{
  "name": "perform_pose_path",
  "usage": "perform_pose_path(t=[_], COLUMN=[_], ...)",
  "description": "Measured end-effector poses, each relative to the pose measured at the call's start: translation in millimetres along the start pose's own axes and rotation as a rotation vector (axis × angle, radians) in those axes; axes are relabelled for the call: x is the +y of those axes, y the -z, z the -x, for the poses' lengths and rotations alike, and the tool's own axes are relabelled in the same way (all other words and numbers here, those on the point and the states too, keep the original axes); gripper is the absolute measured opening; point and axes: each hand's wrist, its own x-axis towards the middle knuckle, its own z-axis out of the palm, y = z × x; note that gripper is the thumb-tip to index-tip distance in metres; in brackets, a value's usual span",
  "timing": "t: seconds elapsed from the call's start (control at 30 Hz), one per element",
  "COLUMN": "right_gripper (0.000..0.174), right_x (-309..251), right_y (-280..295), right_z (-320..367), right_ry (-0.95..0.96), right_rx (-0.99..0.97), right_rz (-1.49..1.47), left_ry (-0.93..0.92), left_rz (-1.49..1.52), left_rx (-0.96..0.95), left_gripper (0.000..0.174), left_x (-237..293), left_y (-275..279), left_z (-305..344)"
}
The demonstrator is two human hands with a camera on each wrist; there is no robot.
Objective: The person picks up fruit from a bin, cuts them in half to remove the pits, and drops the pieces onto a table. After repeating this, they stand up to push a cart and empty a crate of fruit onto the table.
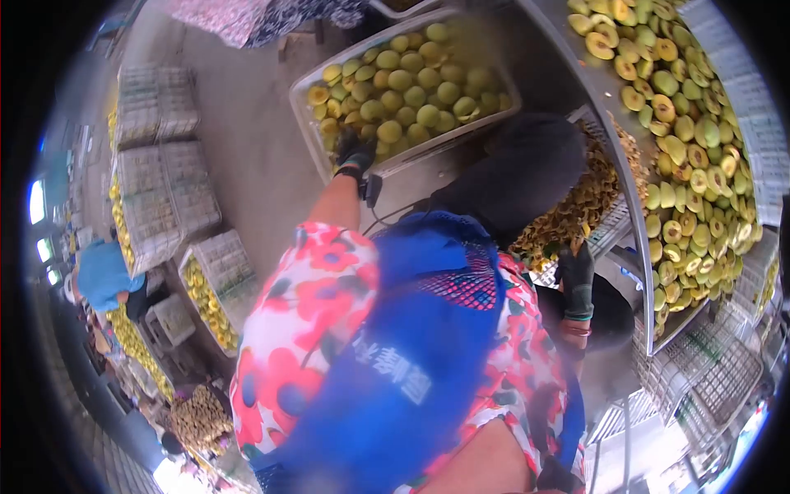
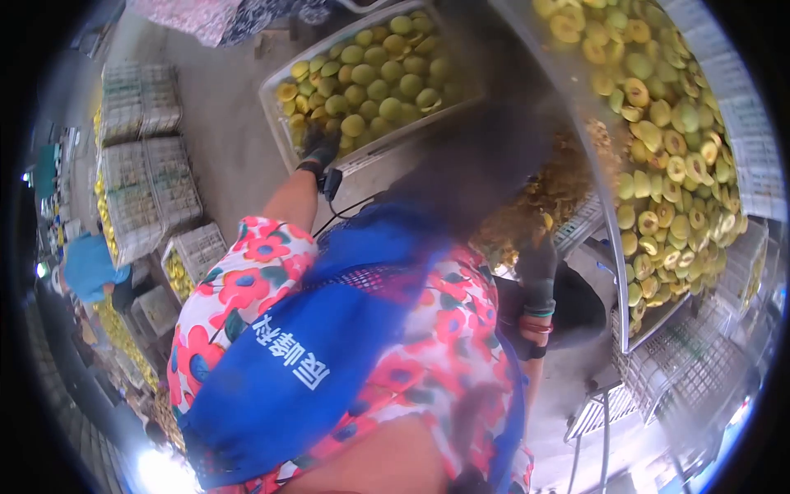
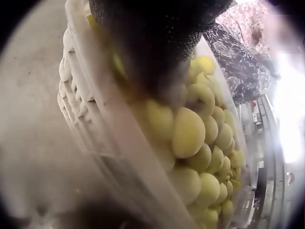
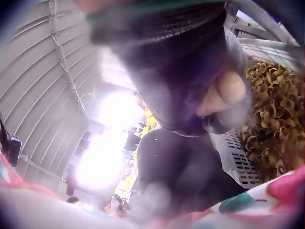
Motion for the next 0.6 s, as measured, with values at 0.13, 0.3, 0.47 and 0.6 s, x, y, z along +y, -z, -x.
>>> perform_pose_path(t=[0.13, 0.3, 0.47, 0.6], right_gripper=[0.032, 0.027, 0.024, 0.025], right_x=[1.9, -40.6, 54.7, 39.2], right_y=[10.8, 17.8, 8.9, 18.5], right_z=[-10.3, 4.2, -14.6, -11.3], right_ry=[0.271, 0.248, 0.206, 0.194], right_rx=[0.254, 0.547, 0.275, 0.261], right_rz=[0.376, 0.434, 0.744, 0.473], left_ry=[-0.076, -0.416, -1.092, -1.257], left_rz=[-0.174, 0.0, 0.665, 0.261], left_rx=[-0.109, 0.316, 0.124, -0.026], left_gripper=[0.08, 0.05, 0.032, 0.037], left_x=[-19.0, 141.4, 368.3, 499.2], left_y=[-14.7, 65.2, 92.1, 59.7], left_z=[-30.1, -13.1, 31.1, 60.7])
